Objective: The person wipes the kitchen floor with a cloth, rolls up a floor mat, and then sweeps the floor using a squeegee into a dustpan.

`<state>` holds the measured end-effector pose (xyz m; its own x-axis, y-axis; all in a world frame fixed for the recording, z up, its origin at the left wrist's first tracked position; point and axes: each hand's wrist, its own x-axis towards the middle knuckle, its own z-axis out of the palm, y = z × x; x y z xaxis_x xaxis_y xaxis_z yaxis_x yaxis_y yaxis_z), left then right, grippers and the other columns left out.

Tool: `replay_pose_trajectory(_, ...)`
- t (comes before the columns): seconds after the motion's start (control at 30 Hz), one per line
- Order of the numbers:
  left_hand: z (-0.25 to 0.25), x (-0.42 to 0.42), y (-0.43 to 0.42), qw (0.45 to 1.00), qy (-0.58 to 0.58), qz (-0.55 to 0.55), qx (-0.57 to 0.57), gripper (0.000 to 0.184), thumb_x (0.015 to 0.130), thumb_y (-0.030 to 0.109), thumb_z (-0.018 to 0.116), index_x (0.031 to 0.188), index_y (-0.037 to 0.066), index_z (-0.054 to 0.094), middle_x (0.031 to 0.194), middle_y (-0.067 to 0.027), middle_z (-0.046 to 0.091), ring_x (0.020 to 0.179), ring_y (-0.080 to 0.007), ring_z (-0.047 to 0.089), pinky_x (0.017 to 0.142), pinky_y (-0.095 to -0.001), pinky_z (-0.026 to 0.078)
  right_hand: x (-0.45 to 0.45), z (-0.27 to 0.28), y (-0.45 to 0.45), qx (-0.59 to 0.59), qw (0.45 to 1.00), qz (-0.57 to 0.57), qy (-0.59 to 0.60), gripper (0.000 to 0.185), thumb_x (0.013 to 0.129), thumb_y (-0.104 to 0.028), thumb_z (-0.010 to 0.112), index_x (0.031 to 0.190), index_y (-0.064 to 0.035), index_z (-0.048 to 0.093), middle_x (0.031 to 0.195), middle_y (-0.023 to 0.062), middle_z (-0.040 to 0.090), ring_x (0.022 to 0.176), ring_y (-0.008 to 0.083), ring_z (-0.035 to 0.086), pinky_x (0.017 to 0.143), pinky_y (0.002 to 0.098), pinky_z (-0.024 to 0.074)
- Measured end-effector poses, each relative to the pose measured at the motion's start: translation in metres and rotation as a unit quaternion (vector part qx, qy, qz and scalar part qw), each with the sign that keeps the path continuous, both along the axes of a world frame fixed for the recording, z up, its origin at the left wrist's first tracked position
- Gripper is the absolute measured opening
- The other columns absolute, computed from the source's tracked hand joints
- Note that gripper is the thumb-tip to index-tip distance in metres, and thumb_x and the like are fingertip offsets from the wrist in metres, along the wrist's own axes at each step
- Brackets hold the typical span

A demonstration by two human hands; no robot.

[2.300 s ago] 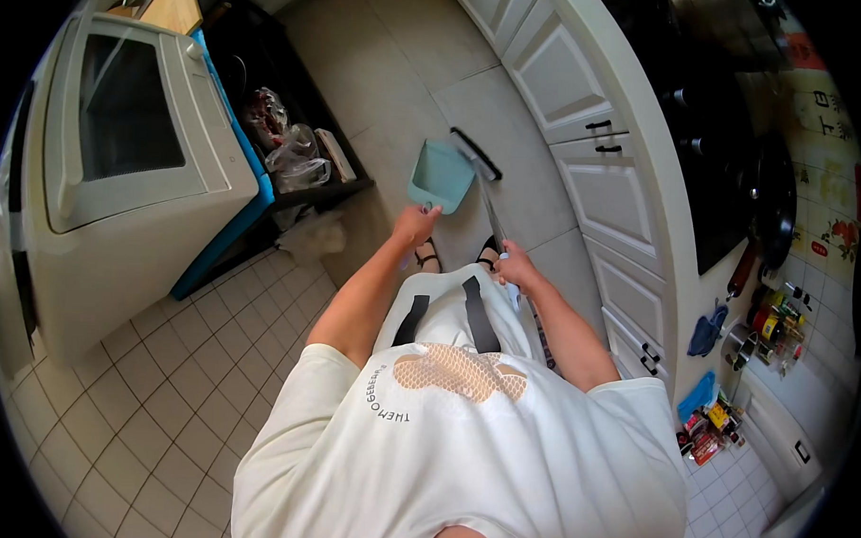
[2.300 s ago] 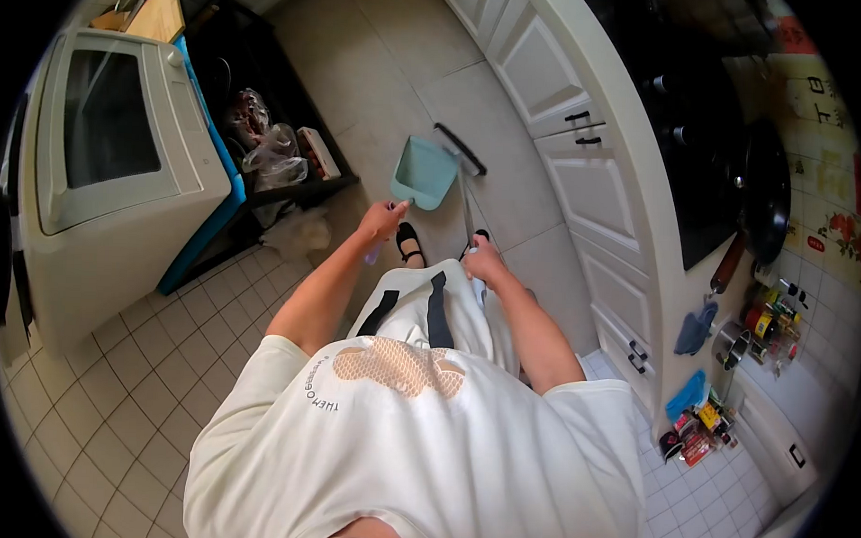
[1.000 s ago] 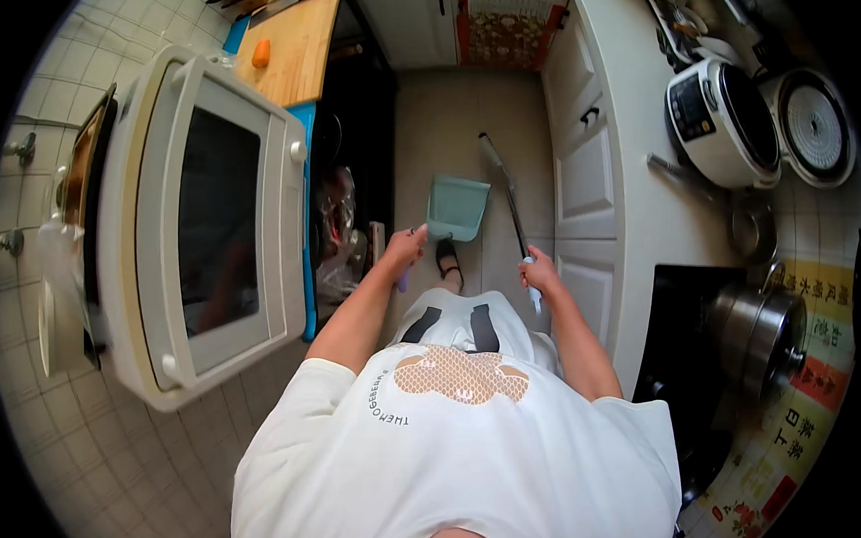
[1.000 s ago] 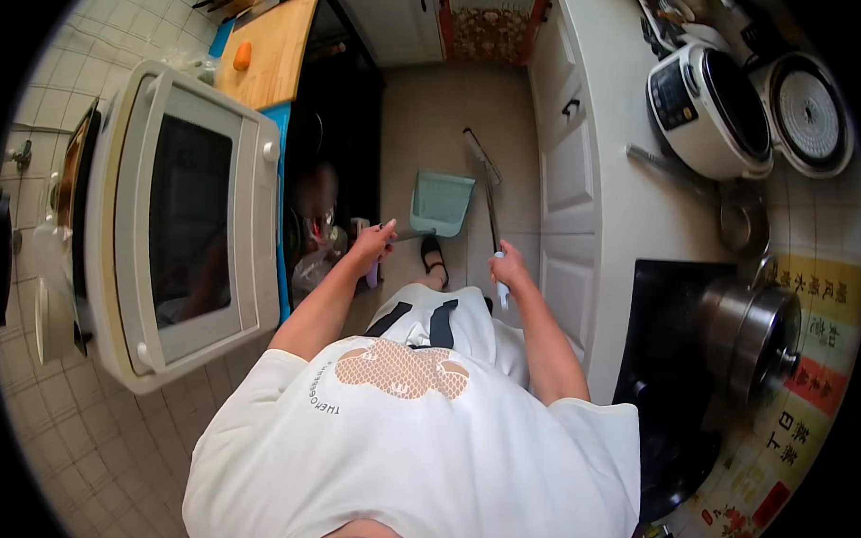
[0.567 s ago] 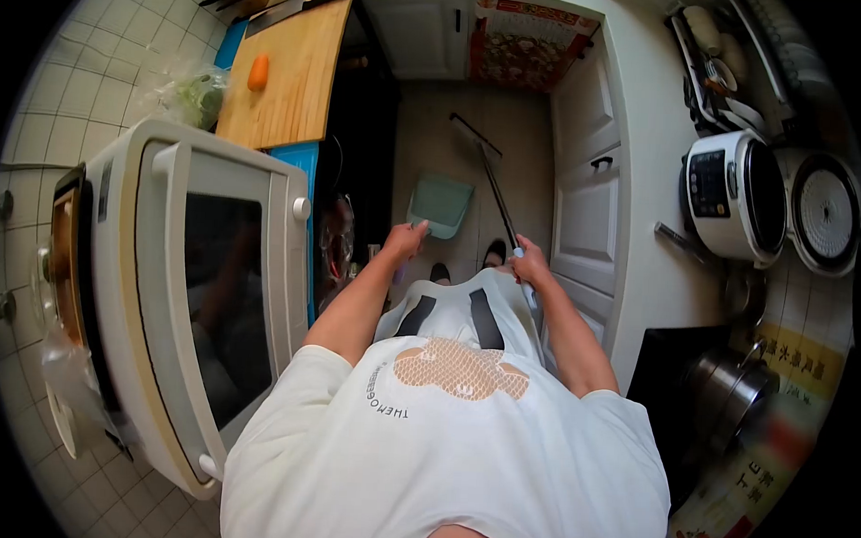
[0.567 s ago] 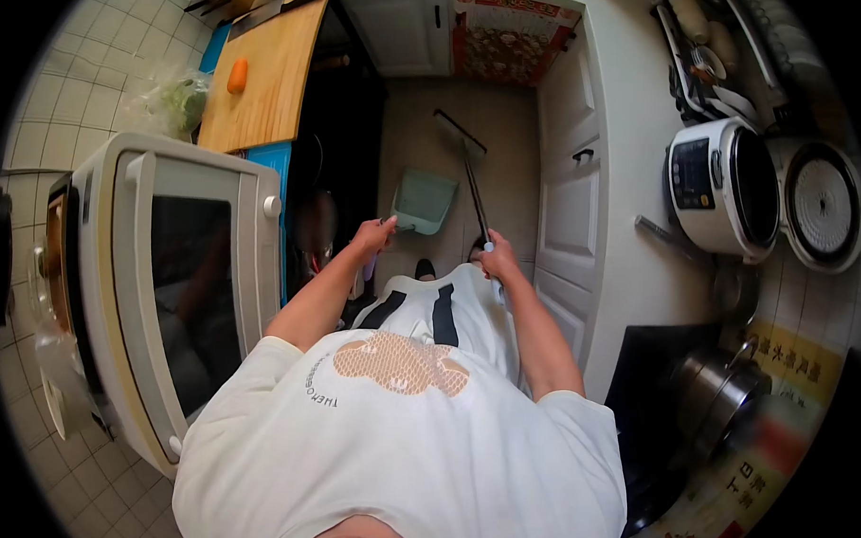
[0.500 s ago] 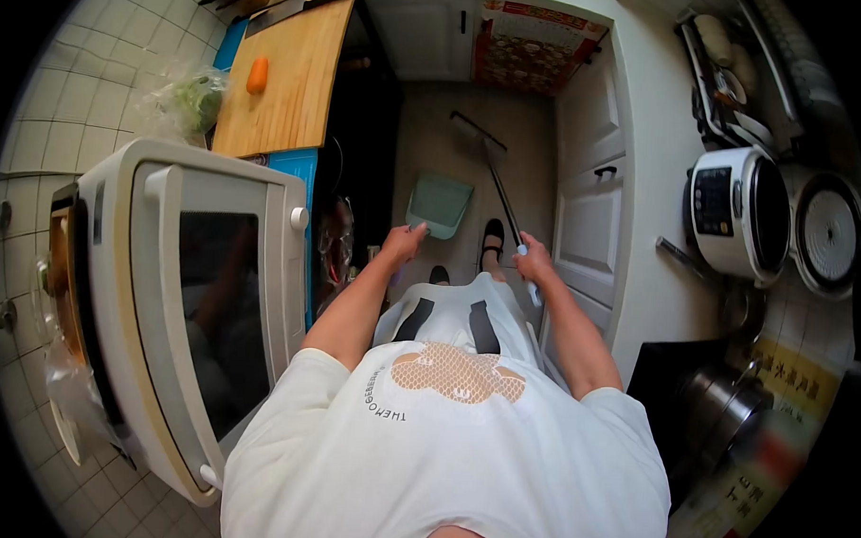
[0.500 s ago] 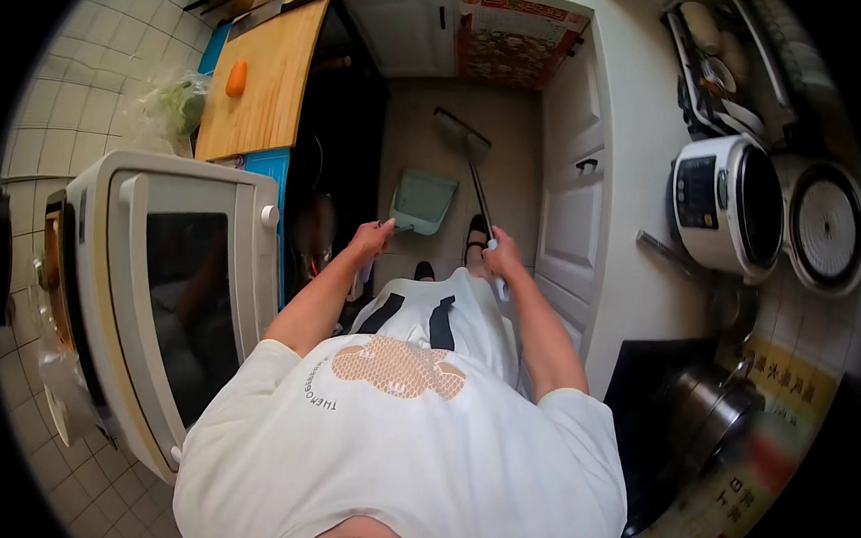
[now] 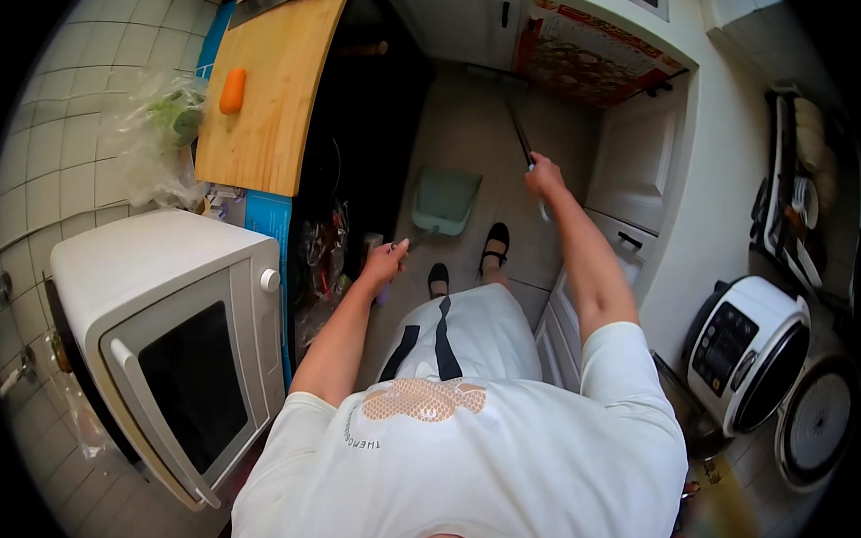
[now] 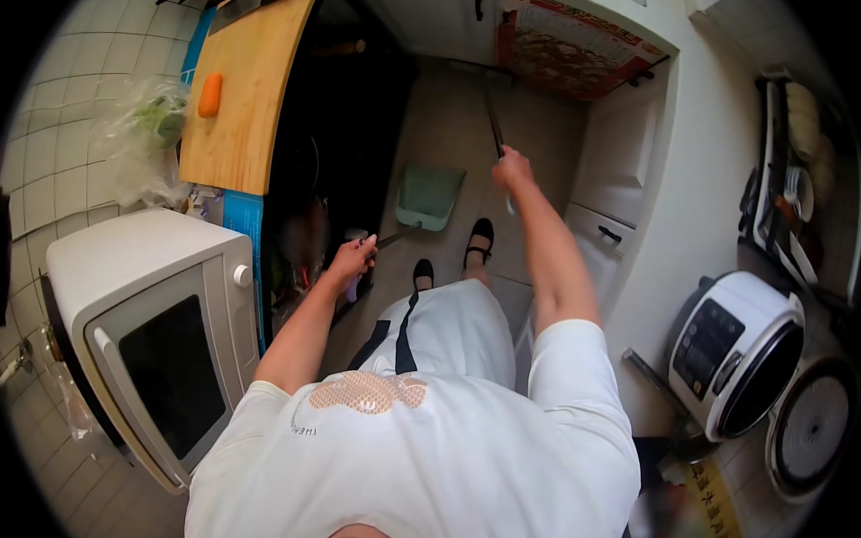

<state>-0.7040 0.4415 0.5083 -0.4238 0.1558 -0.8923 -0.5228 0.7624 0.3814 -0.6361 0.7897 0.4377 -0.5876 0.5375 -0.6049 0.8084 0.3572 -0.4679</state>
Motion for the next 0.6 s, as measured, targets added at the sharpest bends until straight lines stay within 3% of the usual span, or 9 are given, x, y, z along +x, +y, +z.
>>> replay_pose_trajectory(0.2, -0.003, 0.005, 0.002, 0.999, 0.003, 0.032, -0.005, 0.037, 0.080, 0.047, 0.052, 0.080, 0.010, 0.053, 0.058, 0.0001, 0.049, 0.042, -0.0069, 0.038, 0.039, -0.0221, 0.029, -0.021, -0.039, -0.016, -0.029, 0.998, 0.063, -0.007, 0.053, 0.072, -0.009, 0.047, 0.124, -0.0096, 0.041, 0.112, 0.0199, 0.052, 0.106, 0.0338, 0.049, 0.089, 0.0383, 0.0411)
replay_pose_trajectory(0.43, -0.003, -0.004, 0.011, 0.999, -0.003, 0.029, 0.019, 0.037, 0.079, 0.048, 0.053, 0.079, 0.011, 0.053, 0.057, 0.0004, 0.048, 0.041, -0.0074, 0.038, 0.039, -0.0230, 0.030, 0.081, -0.017, -0.092, -0.106, 0.980, 0.166, -0.037, 0.054, 0.072, -0.008, 0.052, 0.125, -0.0068, 0.039, 0.102, 0.0246, 0.055, 0.095, 0.0379, 0.053, 0.081, 0.0415, 0.0447)
replay_pose_trajectory(0.53, -0.004, -0.002, 0.015, 1.000, 0.002, 0.016, 0.011, 0.036, 0.080, 0.046, 0.052, 0.077, 0.011, 0.052, 0.057, 0.0000, 0.048, 0.041, -0.0077, 0.038, 0.039, -0.0232, 0.030, 0.110, 0.052, -0.113, -0.119, 0.983, 0.131, -0.054, 0.057, 0.067, -0.006, 0.052, 0.123, -0.0054, 0.041, 0.098, 0.0225, 0.058, 0.093, 0.0346, 0.056, 0.077, 0.0390, 0.0463)
replay_pose_trajectory(0.6, -0.003, -0.004, 0.018, 1.000, 0.005, 0.002, 0.019, 0.036, 0.081, 0.046, 0.052, 0.076, 0.010, 0.051, 0.056, -0.0001, 0.047, 0.043, -0.0076, 0.038, 0.039, -0.0235, 0.030, 0.119, 0.087, -0.115, -0.204, 0.971, 0.072, -0.098, 0.056, 0.068, -0.007, 0.054, 0.123, -0.0054, 0.042, 0.101, 0.0208, 0.058, 0.092, 0.0307, 0.058, 0.075, 0.0367, 0.0474)
